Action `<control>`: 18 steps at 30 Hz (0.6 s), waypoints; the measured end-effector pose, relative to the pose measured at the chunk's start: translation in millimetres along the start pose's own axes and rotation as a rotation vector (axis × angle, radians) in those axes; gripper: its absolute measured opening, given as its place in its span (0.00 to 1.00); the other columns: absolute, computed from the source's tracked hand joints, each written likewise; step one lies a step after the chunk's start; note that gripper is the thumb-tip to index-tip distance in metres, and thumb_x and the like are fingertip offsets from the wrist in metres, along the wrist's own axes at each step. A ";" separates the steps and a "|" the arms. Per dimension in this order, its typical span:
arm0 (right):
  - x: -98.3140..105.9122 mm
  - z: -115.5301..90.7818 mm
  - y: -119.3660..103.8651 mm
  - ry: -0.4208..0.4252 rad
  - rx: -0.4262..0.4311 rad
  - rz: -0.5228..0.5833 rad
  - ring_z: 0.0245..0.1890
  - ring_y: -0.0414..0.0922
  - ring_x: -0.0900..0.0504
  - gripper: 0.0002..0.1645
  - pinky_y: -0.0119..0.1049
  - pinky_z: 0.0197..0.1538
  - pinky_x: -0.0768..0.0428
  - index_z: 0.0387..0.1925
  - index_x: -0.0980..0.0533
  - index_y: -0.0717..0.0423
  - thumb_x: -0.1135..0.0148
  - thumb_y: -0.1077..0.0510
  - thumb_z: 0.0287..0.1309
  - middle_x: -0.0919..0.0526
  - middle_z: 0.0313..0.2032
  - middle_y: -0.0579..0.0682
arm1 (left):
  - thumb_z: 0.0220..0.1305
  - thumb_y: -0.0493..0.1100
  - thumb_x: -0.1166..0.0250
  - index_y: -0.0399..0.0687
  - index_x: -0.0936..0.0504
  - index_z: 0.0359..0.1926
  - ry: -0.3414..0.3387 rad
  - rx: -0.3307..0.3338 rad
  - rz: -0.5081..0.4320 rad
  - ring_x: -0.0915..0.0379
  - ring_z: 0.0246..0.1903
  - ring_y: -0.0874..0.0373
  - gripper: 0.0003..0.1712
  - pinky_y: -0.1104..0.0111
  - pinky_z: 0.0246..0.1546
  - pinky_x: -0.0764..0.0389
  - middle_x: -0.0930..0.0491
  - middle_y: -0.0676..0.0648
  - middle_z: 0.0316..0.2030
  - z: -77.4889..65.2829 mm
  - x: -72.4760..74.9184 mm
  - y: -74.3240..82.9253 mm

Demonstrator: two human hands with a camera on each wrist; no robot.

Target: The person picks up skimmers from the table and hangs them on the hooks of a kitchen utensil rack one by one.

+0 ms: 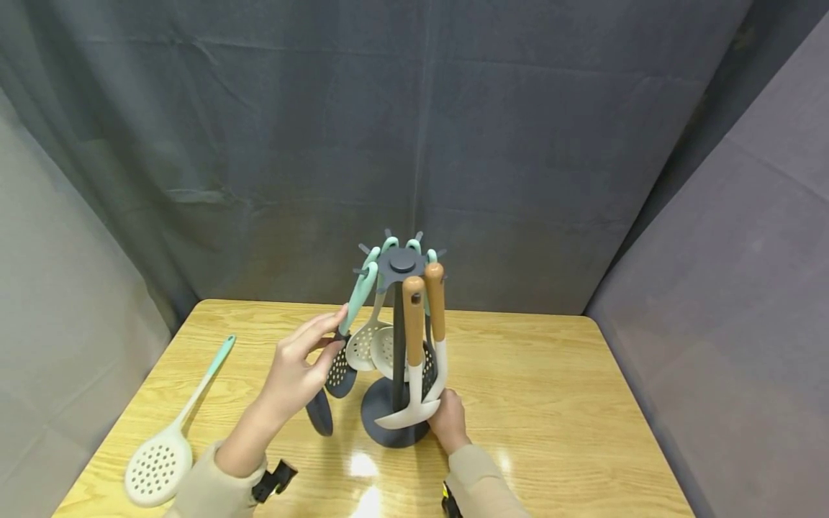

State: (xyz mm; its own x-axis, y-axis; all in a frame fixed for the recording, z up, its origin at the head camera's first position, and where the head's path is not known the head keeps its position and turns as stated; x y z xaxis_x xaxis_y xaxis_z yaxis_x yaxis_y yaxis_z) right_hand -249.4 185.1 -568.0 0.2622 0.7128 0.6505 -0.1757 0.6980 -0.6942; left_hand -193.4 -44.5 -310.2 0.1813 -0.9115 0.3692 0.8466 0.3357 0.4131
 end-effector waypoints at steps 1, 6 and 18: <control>0.1 -0.1 -0.2 0.001 0.001 -0.001 0.23 0.53 0.23 0.06 0.46 0.22 0.25 0.26 0.27 0.66 0.42 0.68 0.40 0.23 0.22 0.60 | 0.44 0.17 0.38 0.30 0.25 0.51 0.005 -0.002 0.001 0.23 0.41 0.47 0.29 0.70 0.42 0.19 0.22 0.36 0.43 -0.2 -0.4 0.0; -0.4 -0.5 0.8 0.019 0.013 0.000 0.23 0.53 0.23 0.06 0.46 0.22 0.25 0.25 0.27 0.66 0.42 0.68 0.39 0.23 0.22 0.60 | 0.44 0.17 0.38 0.30 0.25 0.51 0.021 -0.008 0.006 0.23 0.42 0.46 0.28 0.71 0.43 0.20 0.22 0.36 0.44 -1.4 -2.8 -0.8; -1.9 -0.4 2.8 0.022 0.025 0.005 0.23 0.53 0.23 0.07 0.46 0.22 0.24 0.26 0.27 0.66 0.42 0.69 0.39 0.23 0.22 0.60 | 0.45 0.18 0.39 0.28 0.26 0.51 0.043 -0.013 0.002 0.24 0.44 0.44 0.27 0.71 0.47 0.22 0.23 0.35 0.45 -3.9 -9.1 -3.3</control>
Point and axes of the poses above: each hand's wrist, its own z-axis towards the middle knuckle, its own x-axis out of the back of the hand, y = z × x, the point moved 6 cm from there along z, towards the middle knuckle
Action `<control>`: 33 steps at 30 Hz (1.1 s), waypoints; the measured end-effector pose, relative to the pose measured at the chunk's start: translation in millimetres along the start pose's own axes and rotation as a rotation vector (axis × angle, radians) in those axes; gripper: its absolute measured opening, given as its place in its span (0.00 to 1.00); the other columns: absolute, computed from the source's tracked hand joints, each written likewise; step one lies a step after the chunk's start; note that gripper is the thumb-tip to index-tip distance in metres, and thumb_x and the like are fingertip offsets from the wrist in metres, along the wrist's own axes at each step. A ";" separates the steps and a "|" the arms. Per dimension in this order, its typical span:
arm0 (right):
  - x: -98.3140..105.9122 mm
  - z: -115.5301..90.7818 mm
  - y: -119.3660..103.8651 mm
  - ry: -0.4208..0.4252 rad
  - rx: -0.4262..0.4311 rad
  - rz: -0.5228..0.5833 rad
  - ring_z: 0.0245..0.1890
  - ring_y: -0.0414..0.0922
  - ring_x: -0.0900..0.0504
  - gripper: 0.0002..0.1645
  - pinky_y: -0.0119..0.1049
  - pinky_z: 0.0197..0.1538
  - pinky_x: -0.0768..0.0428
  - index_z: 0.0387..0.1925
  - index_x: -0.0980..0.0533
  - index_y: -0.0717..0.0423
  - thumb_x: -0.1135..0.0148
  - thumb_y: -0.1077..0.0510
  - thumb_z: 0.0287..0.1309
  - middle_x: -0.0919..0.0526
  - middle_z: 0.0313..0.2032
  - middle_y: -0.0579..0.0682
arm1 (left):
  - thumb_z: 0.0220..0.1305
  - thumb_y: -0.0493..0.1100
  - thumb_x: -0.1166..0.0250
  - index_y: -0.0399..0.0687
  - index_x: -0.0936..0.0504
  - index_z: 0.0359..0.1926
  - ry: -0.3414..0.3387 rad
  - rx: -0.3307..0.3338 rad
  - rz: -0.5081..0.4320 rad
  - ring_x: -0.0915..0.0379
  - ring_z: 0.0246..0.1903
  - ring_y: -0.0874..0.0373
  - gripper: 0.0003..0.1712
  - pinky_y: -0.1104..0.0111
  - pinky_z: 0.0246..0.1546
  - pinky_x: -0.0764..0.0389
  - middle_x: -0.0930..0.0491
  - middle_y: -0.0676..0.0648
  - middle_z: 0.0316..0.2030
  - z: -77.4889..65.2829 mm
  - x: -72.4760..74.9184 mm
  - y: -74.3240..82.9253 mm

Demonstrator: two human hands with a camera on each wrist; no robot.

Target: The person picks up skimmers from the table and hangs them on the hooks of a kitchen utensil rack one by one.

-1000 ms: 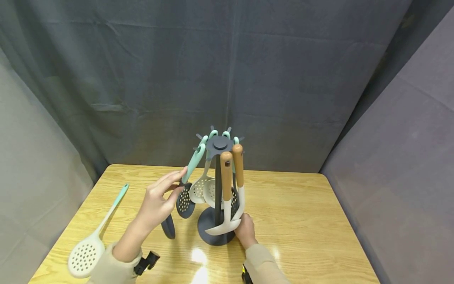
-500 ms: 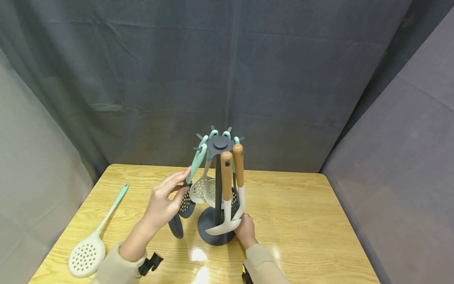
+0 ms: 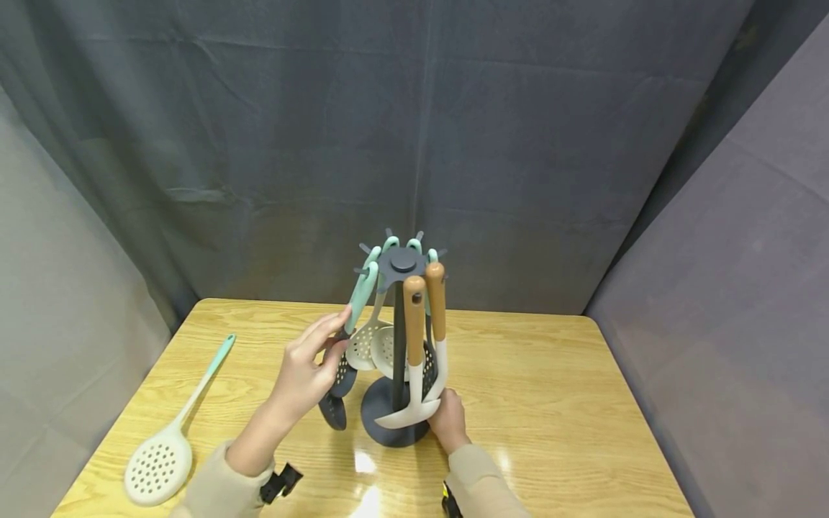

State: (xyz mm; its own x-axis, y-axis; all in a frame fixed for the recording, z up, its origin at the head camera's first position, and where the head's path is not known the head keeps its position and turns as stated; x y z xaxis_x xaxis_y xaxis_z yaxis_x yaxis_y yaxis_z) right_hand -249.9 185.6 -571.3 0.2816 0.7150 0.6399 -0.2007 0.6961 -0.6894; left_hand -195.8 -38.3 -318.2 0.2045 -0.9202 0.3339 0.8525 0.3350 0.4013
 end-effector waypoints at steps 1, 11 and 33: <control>-0.2 0.2 0.3 0.000 0.001 -0.001 0.23 0.54 0.22 0.07 0.46 0.22 0.24 0.26 0.27 0.66 0.42 0.69 0.39 0.22 0.22 0.60 | 0.46 0.18 0.39 0.28 0.26 0.52 0.000 0.001 -0.002 0.24 0.44 0.44 0.27 0.71 0.48 0.22 0.23 0.35 0.45 -0.2 -0.5 -0.3; -1.7 0.2 2.6 -0.018 -0.028 0.018 0.26 0.52 0.22 0.07 0.45 0.24 0.23 0.29 0.27 0.66 0.43 0.68 0.44 0.21 0.25 0.61 | 0.44 0.17 0.39 0.30 0.26 0.52 0.032 -0.031 -0.008 0.23 0.43 0.44 0.29 0.70 0.42 0.19 0.23 0.35 0.45 -2.0 -4.0 -2.3; 4.0 -0.9 -4.7 -0.020 -0.045 0.064 0.25 0.47 0.26 0.05 0.42 0.26 0.24 0.29 0.27 0.66 0.44 0.67 0.46 0.22 0.25 0.60 | 0.43 0.17 0.37 0.28 0.26 0.51 0.056 -0.020 -0.043 0.22 0.38 0.47 0.29 0.73 0.35 0.18 0.23 0.36 0.44 -4.3 -7.9 -3.8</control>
Point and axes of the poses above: each hand's wrist, its own z-axis towards the middle knuckle, its own x-axis out of the back of the hand, y = z × x, the point moved 6 cm from there along z, towards the middle knuckle
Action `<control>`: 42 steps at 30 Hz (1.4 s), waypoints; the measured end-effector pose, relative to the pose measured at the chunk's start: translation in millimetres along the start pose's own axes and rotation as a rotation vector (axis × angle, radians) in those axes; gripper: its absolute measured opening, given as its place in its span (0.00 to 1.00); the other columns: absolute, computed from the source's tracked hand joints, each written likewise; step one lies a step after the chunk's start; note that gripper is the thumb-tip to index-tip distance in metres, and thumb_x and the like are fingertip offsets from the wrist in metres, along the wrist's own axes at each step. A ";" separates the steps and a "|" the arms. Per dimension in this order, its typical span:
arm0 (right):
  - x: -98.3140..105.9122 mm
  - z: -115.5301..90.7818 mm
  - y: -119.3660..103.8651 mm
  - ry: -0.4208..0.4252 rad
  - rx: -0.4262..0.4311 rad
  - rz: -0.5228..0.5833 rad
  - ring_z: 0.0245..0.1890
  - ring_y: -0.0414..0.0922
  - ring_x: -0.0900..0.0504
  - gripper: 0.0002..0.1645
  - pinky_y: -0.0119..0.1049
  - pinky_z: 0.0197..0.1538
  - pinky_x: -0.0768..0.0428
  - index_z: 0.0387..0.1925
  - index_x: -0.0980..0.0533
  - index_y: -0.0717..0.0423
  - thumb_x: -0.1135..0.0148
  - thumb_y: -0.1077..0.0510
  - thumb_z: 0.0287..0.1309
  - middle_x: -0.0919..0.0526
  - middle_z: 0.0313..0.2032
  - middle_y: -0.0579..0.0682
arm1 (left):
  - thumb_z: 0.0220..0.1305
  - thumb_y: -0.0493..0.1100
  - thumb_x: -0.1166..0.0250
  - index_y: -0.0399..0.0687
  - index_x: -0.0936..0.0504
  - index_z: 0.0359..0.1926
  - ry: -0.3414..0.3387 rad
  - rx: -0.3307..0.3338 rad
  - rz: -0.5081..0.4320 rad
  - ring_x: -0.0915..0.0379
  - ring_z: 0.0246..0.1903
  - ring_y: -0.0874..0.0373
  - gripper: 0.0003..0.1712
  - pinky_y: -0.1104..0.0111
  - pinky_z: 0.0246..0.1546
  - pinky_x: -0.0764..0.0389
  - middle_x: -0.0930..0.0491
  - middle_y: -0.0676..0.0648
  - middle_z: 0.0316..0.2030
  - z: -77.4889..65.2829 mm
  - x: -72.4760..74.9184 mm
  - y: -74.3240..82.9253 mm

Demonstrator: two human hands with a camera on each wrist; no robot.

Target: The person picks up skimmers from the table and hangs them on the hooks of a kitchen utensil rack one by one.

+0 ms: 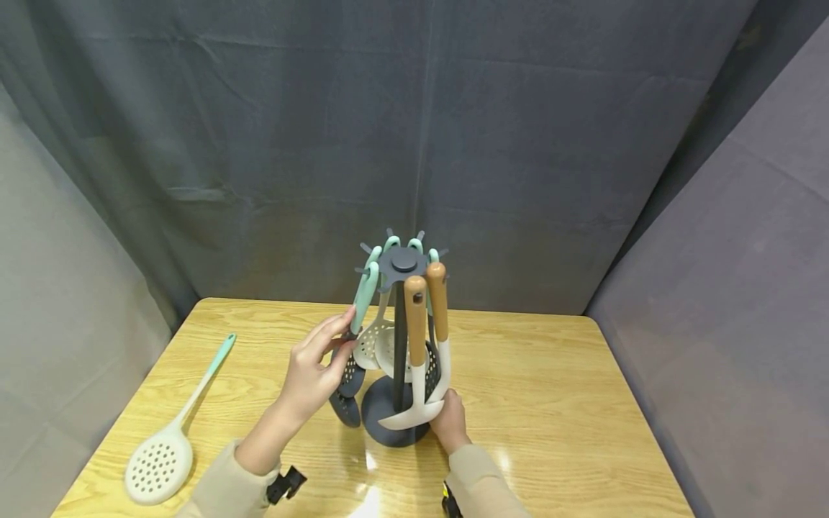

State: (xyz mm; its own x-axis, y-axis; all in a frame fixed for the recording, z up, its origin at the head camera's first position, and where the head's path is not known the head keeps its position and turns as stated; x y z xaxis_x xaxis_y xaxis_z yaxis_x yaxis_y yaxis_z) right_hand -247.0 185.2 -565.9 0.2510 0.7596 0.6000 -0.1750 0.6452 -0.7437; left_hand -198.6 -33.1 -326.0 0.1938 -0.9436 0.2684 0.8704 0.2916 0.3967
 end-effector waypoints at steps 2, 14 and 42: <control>-0.1 -0.3 0.3 -0.001 -0.004 0.002 0.25 0.46 0.26 0.05 0.41 0.26 0.24 0.29 0.27 0.66 0.44 0.67 0.46 0.22 0.25 0.60 | 0.44 0.17 0.37 0.29 0.26 0.51 -0.004 0.013 -0.007 0.22 0.38 0.47 0.29 0.73 0.36 0.18 0.23 0.36 0.44 0.0 0.3 -0.2; -0.2 -1.4 1.5 -0.003 -0.011 0.014 0.26 0.48 0.25 0.07 0.42 0.27 0.23 0.31 0.27 0.67 0.45 0.67 0.48 0.21 0.27 0.61 | 0.54 0.30 0.36 0.31 0.26 0.52 0.034 0.018 -0.003 0.23 0.42 0.49 0.22 0.65 0.44 0.19 0.23 0.38 0.44 1.8 16.9 -12.9; -1.4 -2.2 2.9 0.017 0.010 -0.002 0.25 0.48 0.24 0.07 0.42 0.25 0.23 0.30 0.26 0.67 0.43 0.67 0.44 0.21 0.25 0.61 | 0.58 0.33 0.40 0.36 0.28 0.55 -0.189 0.706 0.640 0.37 0.53 0.41 0.22 0.45 0.60 0.40 0.30 0.36 0.52 -100.2 87.3 -206.5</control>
State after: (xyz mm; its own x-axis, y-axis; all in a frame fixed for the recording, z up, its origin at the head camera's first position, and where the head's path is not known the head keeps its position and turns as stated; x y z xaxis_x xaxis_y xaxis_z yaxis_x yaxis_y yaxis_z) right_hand -245.8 185.8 -569.6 0.2673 0.7569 0.5964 -0.1839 0.6476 -0.7395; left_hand -316.0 -191.4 -472.4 0.4064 -0.5512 0.7287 0.1417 0.8259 0.5457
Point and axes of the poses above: each hand's wrist, its own z-axis towards the middle knuckle, its own x-axis out of the back of the hand, y = z × x, the point moved 6 cm from there along z, towards the middle knuckle
